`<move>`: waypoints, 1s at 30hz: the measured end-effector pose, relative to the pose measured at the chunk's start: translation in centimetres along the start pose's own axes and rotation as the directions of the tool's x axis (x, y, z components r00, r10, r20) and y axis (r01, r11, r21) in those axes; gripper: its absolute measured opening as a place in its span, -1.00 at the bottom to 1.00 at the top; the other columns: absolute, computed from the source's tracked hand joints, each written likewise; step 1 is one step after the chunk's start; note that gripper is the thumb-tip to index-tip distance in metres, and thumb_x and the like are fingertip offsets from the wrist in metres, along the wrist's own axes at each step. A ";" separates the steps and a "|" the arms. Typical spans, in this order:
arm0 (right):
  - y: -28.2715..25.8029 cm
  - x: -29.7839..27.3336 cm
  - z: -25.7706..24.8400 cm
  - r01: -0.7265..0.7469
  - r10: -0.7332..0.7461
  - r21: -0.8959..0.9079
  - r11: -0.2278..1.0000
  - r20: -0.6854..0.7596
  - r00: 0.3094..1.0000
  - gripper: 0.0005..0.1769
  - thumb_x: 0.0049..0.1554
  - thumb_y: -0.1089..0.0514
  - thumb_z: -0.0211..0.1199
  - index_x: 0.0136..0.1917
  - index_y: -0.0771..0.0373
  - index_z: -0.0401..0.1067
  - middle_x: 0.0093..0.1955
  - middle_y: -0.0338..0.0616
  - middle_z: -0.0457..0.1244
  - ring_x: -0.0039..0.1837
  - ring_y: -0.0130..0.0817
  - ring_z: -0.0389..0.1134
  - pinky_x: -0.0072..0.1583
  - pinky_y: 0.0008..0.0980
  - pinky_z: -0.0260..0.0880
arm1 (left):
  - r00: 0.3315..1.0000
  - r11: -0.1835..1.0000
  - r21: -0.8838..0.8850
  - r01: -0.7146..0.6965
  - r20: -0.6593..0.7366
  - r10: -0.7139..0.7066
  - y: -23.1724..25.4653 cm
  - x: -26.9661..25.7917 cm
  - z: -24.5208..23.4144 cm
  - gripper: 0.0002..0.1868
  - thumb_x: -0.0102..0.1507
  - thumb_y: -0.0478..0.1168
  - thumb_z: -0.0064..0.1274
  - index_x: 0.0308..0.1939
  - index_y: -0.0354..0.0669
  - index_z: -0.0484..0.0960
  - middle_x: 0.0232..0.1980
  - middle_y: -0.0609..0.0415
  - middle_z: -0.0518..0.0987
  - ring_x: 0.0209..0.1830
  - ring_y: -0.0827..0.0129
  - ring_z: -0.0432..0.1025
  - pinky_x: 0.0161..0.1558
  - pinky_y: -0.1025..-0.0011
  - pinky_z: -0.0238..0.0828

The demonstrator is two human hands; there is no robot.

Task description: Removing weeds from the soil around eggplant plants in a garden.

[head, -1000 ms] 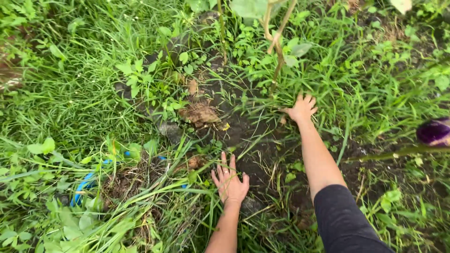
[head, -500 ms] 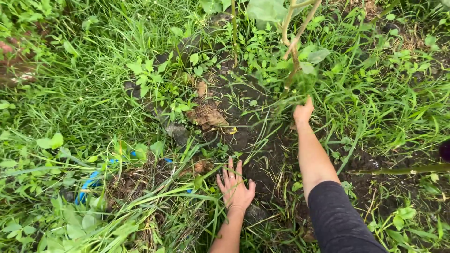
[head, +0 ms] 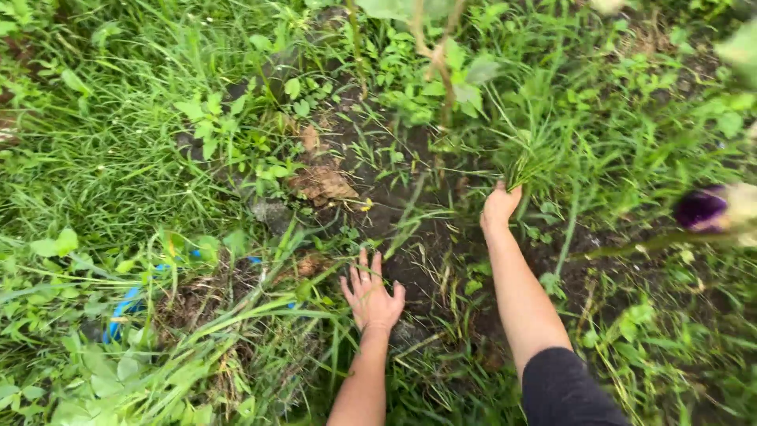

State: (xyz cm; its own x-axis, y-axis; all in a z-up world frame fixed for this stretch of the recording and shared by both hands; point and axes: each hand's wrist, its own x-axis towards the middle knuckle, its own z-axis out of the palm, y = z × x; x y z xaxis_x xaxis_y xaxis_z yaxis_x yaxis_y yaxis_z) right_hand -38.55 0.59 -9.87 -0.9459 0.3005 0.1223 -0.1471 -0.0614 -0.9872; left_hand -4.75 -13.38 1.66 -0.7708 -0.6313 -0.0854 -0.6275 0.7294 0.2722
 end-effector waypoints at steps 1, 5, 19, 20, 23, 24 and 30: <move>-2.5 -1.5 -1.1 -0.125 0.123 0.081 0.989 0.023 0.992 -0.56 0.27 0.31 0.07 0.42 0.30 0.28 0.28 -0.18 0.29 0.22 -0.31 0.25 0.24 -0.29 0.23 | 1.000 1.000 0.000 0.004 0.003 -0.004 0.1 -0.3 0.0 -0.08 0.12 0.13 0.03 0.55 0.15 0.10 0.68 0.13 -0.10 0.60 0.05 -0.08 0.51 -0.14 -0.36; -4.4 -5.2 -6.8 -0.339 0.324 0.102 0.935 0.139 0.936 -0.57 0.27 0.13 0.20 0.37 0.29 0.31 0.24 -0.19 0.30 0.17 -0.33 0.28 0.16 -0.22 0.27 | 0.998 1.000 0.013 -0.002 -0.059 0.003 0.5 -1.0 0.4 -0.08 0.15 0.14 0.04 0.56 0.10 0.09 0.68 0.18 -0.08 0.62 0.05 -0.04 0.52 -0.13 -0.33; -19.2 -13.1 -24.4 -0.153 0.444 -0.491 0.858 0.558 0.701 -0.66 0.30 0.00 0.22 0.15 0.32 0.44 -0.15 -0.18 0.27 -0.10 -0.35 0.26 0.00 -0.27 0.30 | 0.989 0.938 0.337 -0.079 0.142 0.033 2.8 0.2 1.2 -0.47 0.27 0.02 0.06 0.30 -0.01 0.49 0.35 -0.04 0.49 0.43 0.06 0.23 0.47 -0.22 -0.20; -19.9 -13.0 -25.3 -0.154 0.478 -0.532 0.832 0.550 0.685 -0.68 0.30 0.00 0.23 0.11 0.32 0.45 -0.23 -0.20 0.22 -0.17 -0.38 0.22 -0.07 -0.29 0.28 | 0.977 0.901 0.421 -0.102 0.212 0.012 3.0 0.9 1.6 -0.63 0.33 -0.12 0.05 0.19 -0.04 0.66 0.25 0.00 0.59 0.39 0.14 0.38 0.55 -0.14 -0.06; -18.7 -11.5 -26.3 -0.150 0.428 -0.474 0.867 0.558 0.710 -0.73 0.25 0.04 0.24 0.12 0.24 0.45 -0.27 -0.28 0.24 -0.23 -0.45 0.21 -0.13 -0.33 0.28 | 0.982 0.861 0.473 -0.188 0.111 0.154 1.9 4.7 3.3 -0.76 0.32 -0.24 0.00 -0.02 -0.06 0.73 0.18 -0.01 0.60 0.28 0.08 0.41 0.43 -0.15 0.02; -18.7 -11.3 -25.9 -0.161 0.426 -0.465 0.870 0.546 0.722 -0.73 0.25 0.04 0.24 0.12 0.24 0.45 -0.27 -0.28 0.24 -0.23 -0.45 0.21 -0.13 -0.33 0.28 | 0.979 0.852 0.481 -0.205 0.113 0.172 1.8 5.0 3.4 -0.76 0.32 -0.24 0.00 -0.02 -0.06 0.73 0.18 -0.01 0.60 0.28 0.08 0.41 0.43 -0.15 0.02; -15.0 -9.4 -25.1 -0.102 0.422 -0.542 0.834 0.510 0.749 -0.69 0.25 0.10 0.22 0.23 0.22 0.43 -0.18 -0.14 0.36 -0.14 -0.35 0.35 -0.03 -0.27 0.37 | 0.882 0.814 0.403 -0.419 0.393 0.260 0.3 7.0 5.5 -0.74 0.39 -0.28 -0.10 -0.03 -0.16 0.72 0.10 -0.12 0.69 0.12 0.04 0.59 0.12 0.09 0.55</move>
State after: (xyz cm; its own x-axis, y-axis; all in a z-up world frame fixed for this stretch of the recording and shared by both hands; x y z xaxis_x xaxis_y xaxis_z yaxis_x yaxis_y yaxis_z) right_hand -20.24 22.57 1.20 -0.9184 -0.2861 -0.2733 0.1300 0.4341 -0.8914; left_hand -10.95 -16.19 -4.12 -0.8859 -0.2641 -0.3813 -0.2319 0.9641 -0.1290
